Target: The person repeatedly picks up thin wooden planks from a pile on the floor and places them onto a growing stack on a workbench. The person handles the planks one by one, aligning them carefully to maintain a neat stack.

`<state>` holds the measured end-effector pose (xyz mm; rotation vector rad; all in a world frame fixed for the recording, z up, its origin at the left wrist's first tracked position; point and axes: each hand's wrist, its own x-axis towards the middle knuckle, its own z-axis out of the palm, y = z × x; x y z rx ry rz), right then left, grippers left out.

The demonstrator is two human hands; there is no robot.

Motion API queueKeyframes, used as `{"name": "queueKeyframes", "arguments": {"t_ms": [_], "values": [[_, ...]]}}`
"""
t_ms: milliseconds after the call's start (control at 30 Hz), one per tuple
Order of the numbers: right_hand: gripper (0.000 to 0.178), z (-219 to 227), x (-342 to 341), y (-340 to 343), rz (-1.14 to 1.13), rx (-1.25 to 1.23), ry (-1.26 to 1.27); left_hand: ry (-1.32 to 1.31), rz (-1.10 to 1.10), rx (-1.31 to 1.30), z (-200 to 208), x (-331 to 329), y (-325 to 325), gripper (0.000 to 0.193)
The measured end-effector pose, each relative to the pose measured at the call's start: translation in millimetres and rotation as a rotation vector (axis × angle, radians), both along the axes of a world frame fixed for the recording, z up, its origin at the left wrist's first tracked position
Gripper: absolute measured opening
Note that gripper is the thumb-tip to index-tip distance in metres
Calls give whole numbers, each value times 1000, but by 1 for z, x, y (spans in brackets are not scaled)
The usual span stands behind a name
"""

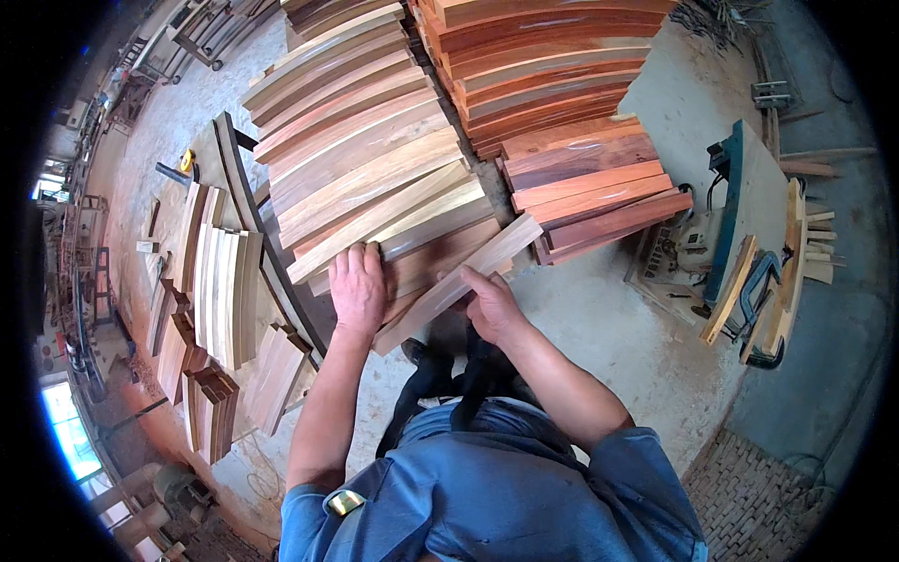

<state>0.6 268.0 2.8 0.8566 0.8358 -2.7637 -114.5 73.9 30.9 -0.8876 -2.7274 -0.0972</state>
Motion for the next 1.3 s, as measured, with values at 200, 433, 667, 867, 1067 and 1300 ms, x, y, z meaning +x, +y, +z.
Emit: {"name": "queueKeyframes", "arguments": {"t_ms": [200,433,667,867,1067,1300], "values": [[30,-1,5,0,1,4,16,-32,-20,94,4,0,-2,25],[26,5,17,7,-2,23,-25,-344,69,326,33,31,-23,34],[29,1,22,8,-25,62,36,-1410,366,1047,33,38,-78,26],[26,20,3,4,-177,99,-22,-1516,430,1265,37,43,-96,29],[25,27,0,6,-210,93,142,-1379,306,1060,56,55,-101,32],[29,23,16,-10,-11,12,223,-1223,255,697,49,76,-66,39]]}}
